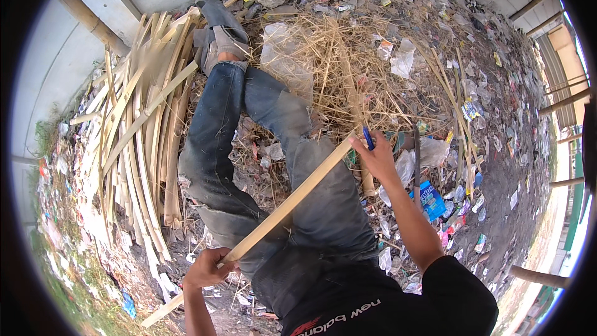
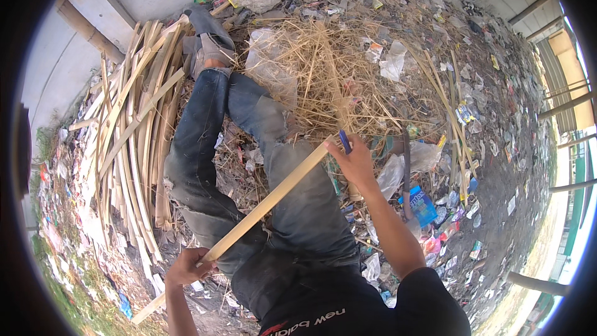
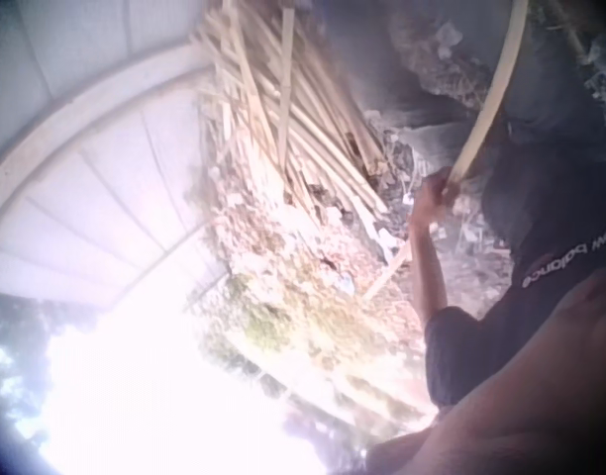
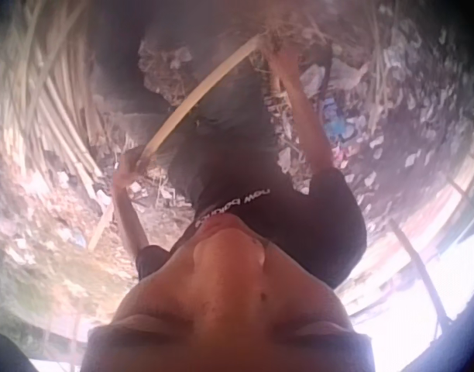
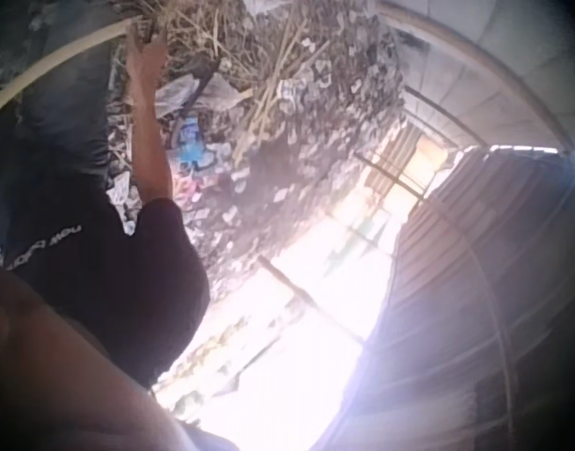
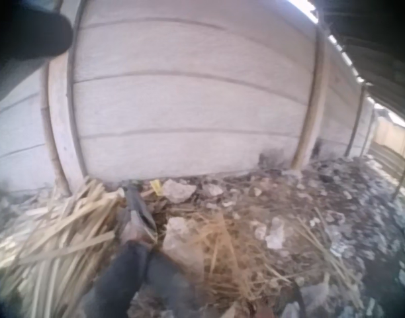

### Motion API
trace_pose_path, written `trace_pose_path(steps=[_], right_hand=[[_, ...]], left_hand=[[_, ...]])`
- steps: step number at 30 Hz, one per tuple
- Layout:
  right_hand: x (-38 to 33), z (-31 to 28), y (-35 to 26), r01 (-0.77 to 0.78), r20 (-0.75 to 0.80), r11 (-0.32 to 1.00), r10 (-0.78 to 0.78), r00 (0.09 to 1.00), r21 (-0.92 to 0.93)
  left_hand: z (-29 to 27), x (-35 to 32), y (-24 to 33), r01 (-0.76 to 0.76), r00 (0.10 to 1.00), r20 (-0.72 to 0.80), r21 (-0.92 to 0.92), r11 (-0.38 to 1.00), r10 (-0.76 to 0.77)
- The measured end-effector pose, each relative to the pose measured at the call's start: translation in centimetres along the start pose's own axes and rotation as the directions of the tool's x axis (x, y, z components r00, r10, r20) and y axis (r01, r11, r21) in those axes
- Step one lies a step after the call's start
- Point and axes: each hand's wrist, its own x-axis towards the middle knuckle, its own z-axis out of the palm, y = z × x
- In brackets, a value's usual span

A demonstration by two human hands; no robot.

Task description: The person sits cross-legged on a debris-strewn ground and uses a blue utility knife to shave thin strips off a long bamboo pole. The person holds the pole with the left hand and scrapes the blade along its length with the right hand, creating a pile of bamboo shavings on the ground.

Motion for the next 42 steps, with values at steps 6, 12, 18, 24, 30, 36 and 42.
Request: trace_pose_path(steps=[6, 12, 18, 24, 30, 36, 42], right_hand=[[-1.4, 3.6, -0.4, -0.038, -0.037, 0.998, 0.04, 0.999, 0.045], [-3.2, 3.2, -1.7, 0.049, -0.092, 0.988, -0.063, 0.994, -0.146], [-4.0, 0.5, -2.2, 0.031, -0.158, 0.968, -0.072, 0.985, -0.248], [-5.1, 0.6, -2.7, 0.244, 0.244, 0.928, -0.177, 0.953, -0.28], [-2.9, 1.0, -0.9, 0.177, 0.256, 0.953, -0.113, 0.96, -0.244], [-4.2, 2.3, -0.5, 0.334, 0.38, 0.908, -0.223, 0.897, -0.254], [-4.2, 2.5, -0.7, 0.394, 0.454, 0.897, -0.271, 0.848, -0.201]], left_hand=[[-0.2, 1.6, 1.7, -0.009, 1.0, -0.004, 0.031, 0.999, 0.009], [0.1, 1.8, 1.3, -0.023, 1.0, -0.017, 0.008, 1.0, 0.023], [0.1, 2.5, 1.8, -0.062, 0.998, -0.005, 0.031, 0.998, 0.062], [0.1, 2.9, 2.9, 0.027, 0.999, -0.027, 0.075, 0.997, -0.025], [-0.1, 2.3, 3.4, 0.058, 0.998, 0.005, 0.106, 0.993, -0.058], [0.0, 2.4, 3.2, 0.047, 0.999, -0.02, 0.029, 0.998, -0.046], [-0.6, 2.5, 3.7, 0.024, 0.999, 0.027, 0.099, 0.995, -0.027]])
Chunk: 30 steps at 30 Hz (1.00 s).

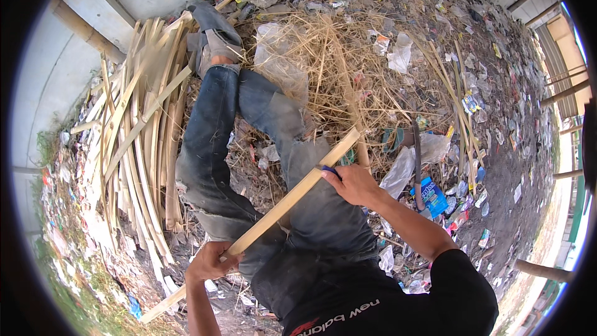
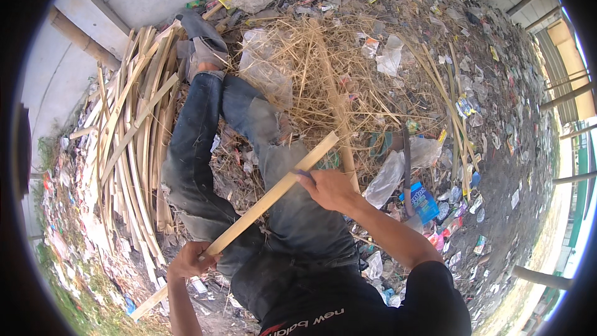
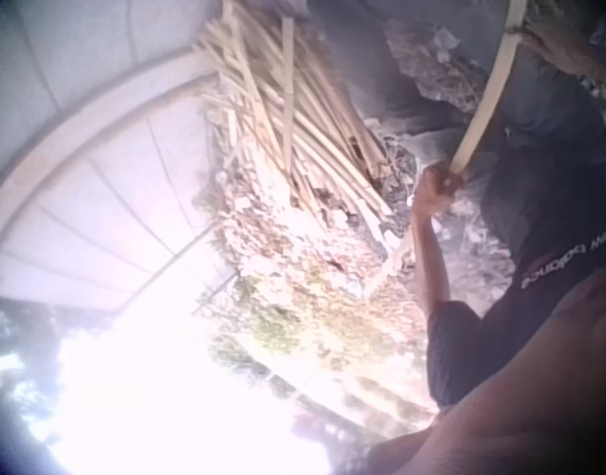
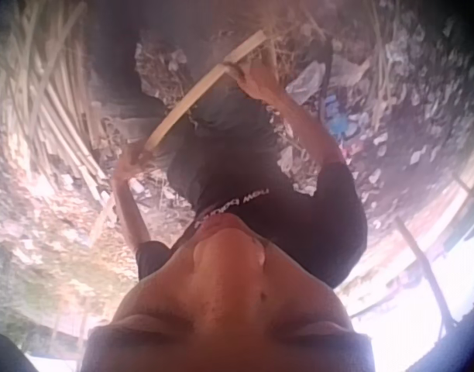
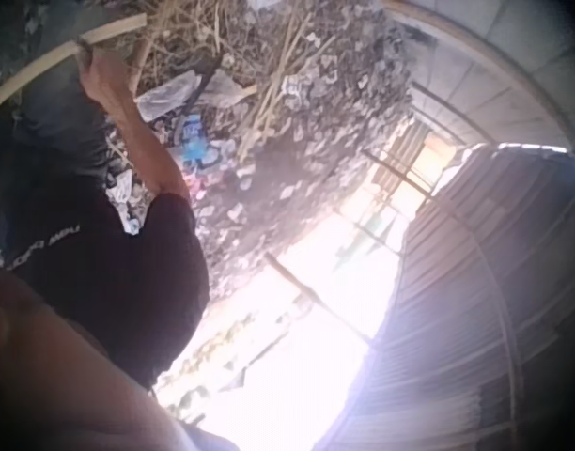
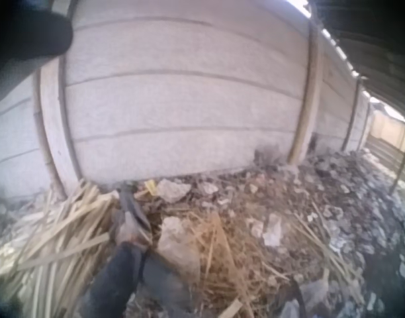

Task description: The person sits cross-legged on a debris-strewn ground and uses a blue utility knife to shave thin strips off a long bamboo pole. The person holds the pole with the left hand and scrapes the blade along its length with the right hand, creating a pile of bamboo shavings on the ground.

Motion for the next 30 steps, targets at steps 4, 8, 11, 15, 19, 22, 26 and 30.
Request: trace_pose_path(steps=[4, 8, 11, 15, 19, 22, 26, 30], right_hand=[[1.7, -3.1, 2.5, -0.247, -0.1, 0.966, 0.254, 0.962, 0.079], [0.5, -2.2, 0.4, -0.105, 0.032, 0.994, 0.106, 0.994, -0.021], [1.7, -1.9, 3.2, -0.224, -0.055, 0.974, 0.222, 0.973, -0.033], [4.1, -5.0, 13.4, -0.415, -0.281, 0.902, 0.432, 0.857, 0.121], [1.8, -5.1, 8.2, -0.242, -0.279, 0.896, 0.356, 0.892, 0.373], [0.7, -3.9, 3.2, -0.171, -0.297, 0.933, 0.269, 0.916, 0.317], [-0.6, -0.9, 0.6, -0.108, -0.297, 0.958, 0.188, 0.936, 0.268], [-0.5, 0.2, -0.1, -0.251, -0.285, 0.94, 0.311, 0.907, 0.23]], left_hand=[[0.0, -0.7, 1.0, 0.111, 0.994, -0.02, 0.041, 0.993, -0.11], [-0.2, -0.1, -0.1, 0.024, 1.0, -0.007, 0.006, 1.0, -0.024], [-0.2, -0.4, 0.3, 0.028, 0.999, -0.029, 0.037, 0.999, -0.027], [-0.7, -1.3, -0.7, -0.066, 0.997, -0.03, 0.052, 0.996, 0.067], [0.2, -0.7, -1.5, -0.016, 1.0, -0.018, -0.006, 1.0, 0.016], [0.7, 0.1, -0.8, 0.006, 0.999, -0.037, 0.035, 0.999, -0.005], [1.3, 0.9, -1.9, -0.062, 0.996, -0.07, 0.023, 0.998, 0.063], [1.1, 1.1, -1.3, -0.07, 0.995, -0.067, 0.033, 0.997, 0.072]])
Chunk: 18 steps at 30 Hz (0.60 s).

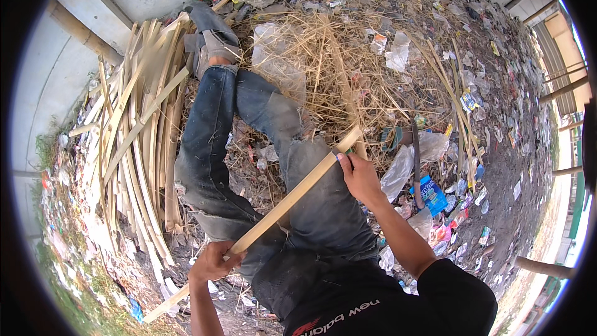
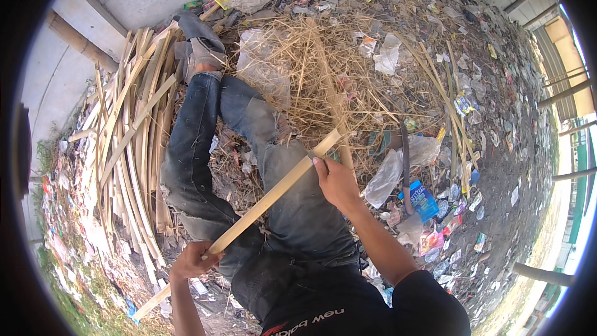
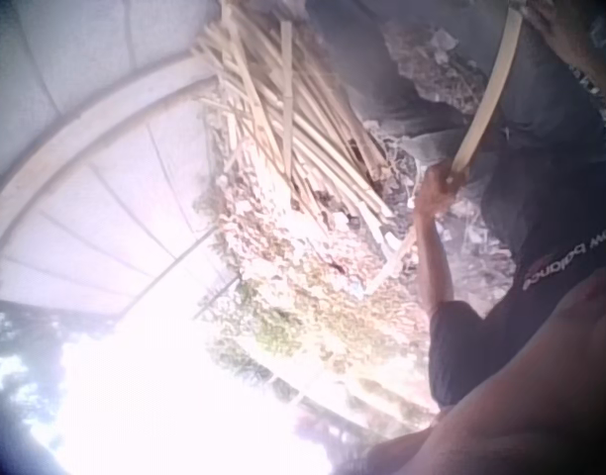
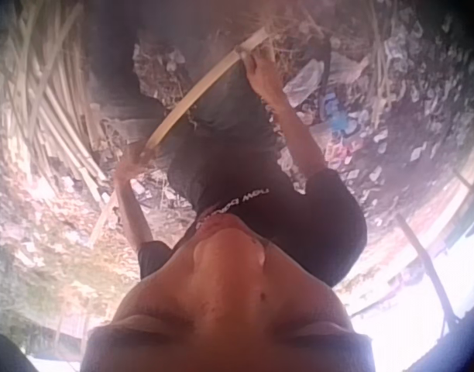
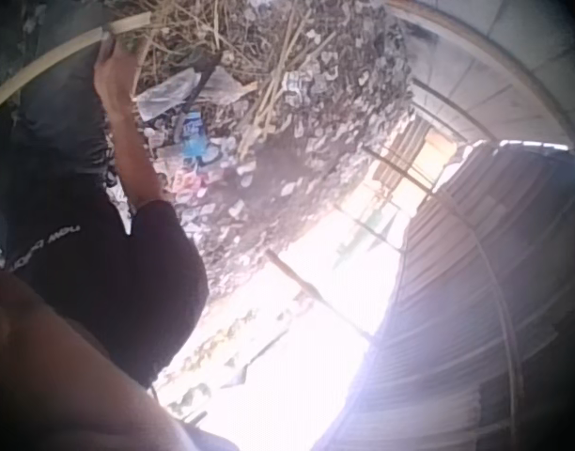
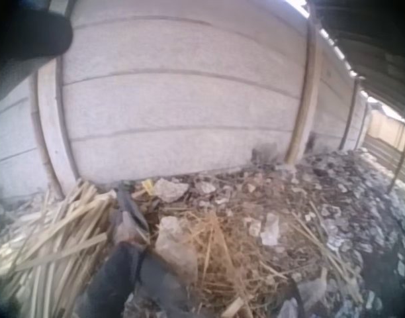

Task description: The person sits cross-legged on a debris-strewn ground and uses a blue utility knife to shave thin strips off a long bamboo pole. The person holds the pole with the left hand and scrapes the blade along its length with the right hand, creating a pile of bamboo shavings on the ground.

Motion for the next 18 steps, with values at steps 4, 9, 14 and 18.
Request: trace_pose_path(steps=[4, 9, 14, 18], right_hand=[[0.0, 1.1, -0.4, 0.038, -0.049, 0.996, -0.042, 0.998, -0.077], [0.3, 0.6, 0.2, 0.072, 0.011, 0.997, -0.072, 0.997, -0.027], [-2.0, 1.3, -2.3, 0.165, 0.12, 0.984, -0.156, 0.98, -0.066], [-0.3, 0.6, -0.3, 0.077, -0.005, 0.997, -0.077, 0.997, -0.03]], left_hand=[[0.0, 0.2, 0.3, 0.019, 0.999, 0.03, 0.038, 0.999, -0.02], [0.6, 0.2, 0.2, -0.006, 0.998, 0.056, -0.075, 0.997, 0.01], [2.0, 2.0, 1.4, -0.001, 0.999, 0.044, -0.059, 0.998, 0.003], [1.9, 3.6, 3.3, -0.043, 0.998, 0.037, -0.005, 0.999, 0.044]])
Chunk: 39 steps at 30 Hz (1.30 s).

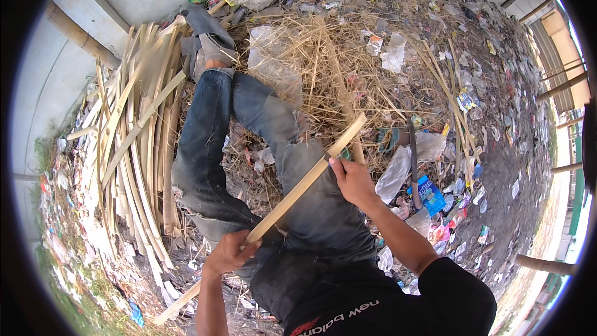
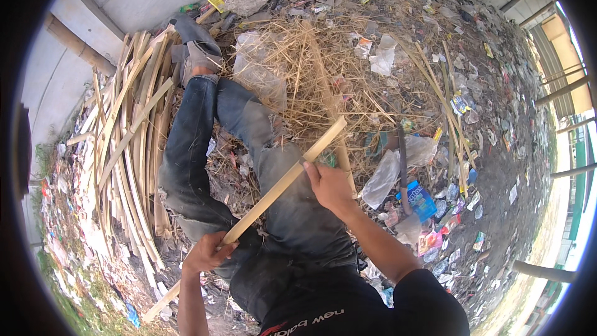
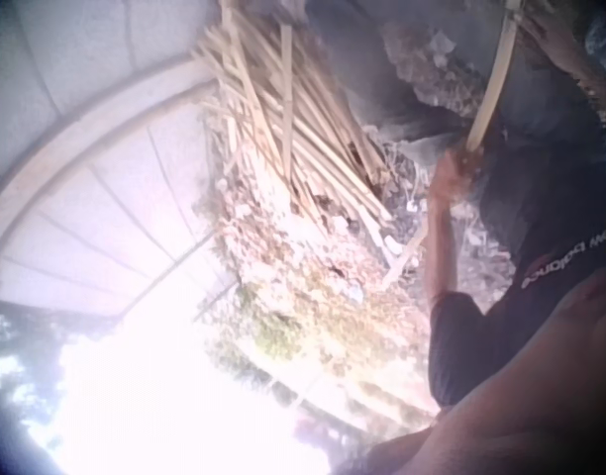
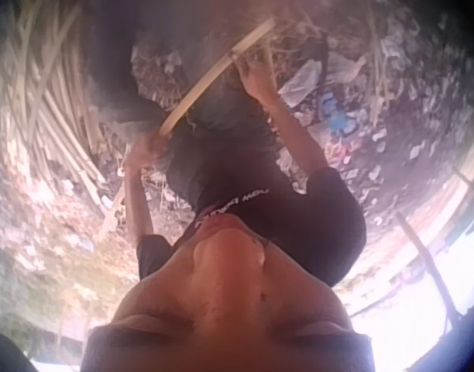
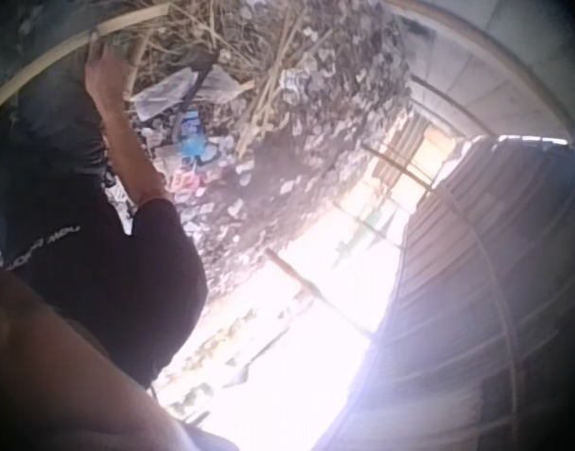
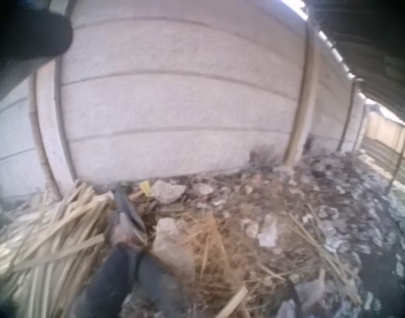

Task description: The person sits cross-legged on a debris-strewn ground and uses a blue utility knife to shave thin strips off a long bamboo pole. The person holds the pole with the left hand and scrapes the blade along its length with the right hand, creating a pile of bamboo shavings on the ground.

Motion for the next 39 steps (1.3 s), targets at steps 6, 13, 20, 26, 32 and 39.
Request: trace_pose_path(steps=[6, 13, 20, 26, 32, 39], right_hand=[[3.4, -1.2, 2.8, -0.139, -0.095, 0.99, 0.137, 0.986, -0.012], [2.3, 0.4, 1.2, -0.108, -0.033, 0.99, 0.112, 0.993, 0.091], [-0.2, 2.0, 0.8, 0.004, 0.017, 0.999, -0.005, 1.0, 0.042], [-0.3, 1.6, 0.2, 0.078, 0.03, 0.997, -0.079, 0.996, 0.028], [-1.0, 1.5, -1.3, 0.246, -0.01, 0.969, -0.247, 0.969, -0.015], [-1.3, 1.8, -0.8, 0.177, 0.039, 0.983, -0.175, 0.984, -0.043]], left_hand=[[-0.5, -0.5, -0.3, 0.021, 1.0, 0.006, 0.0, 1.0, -0.021], [-0.1, -0.9, 0.3, 0.032, 0.999, 0.002, 0.042, 0.999, -0.032], [1.5, -0.1, -0.8, 0.036, 0.999, 0.01, -0.018, 0.999, -0.036], [2.1, 0.7, 0.1, 0.016, 1.0, 0.019, -0.044, 0.999, -0.015], [4.3, 6.2, 2.6, -0.099, 0.995, -0.018, -0.138, 0.986, 0.097], [5.3, 12.5, 6.6, -0.118, 0.993, -0.037, -0.115, 0.986, 0.114]])
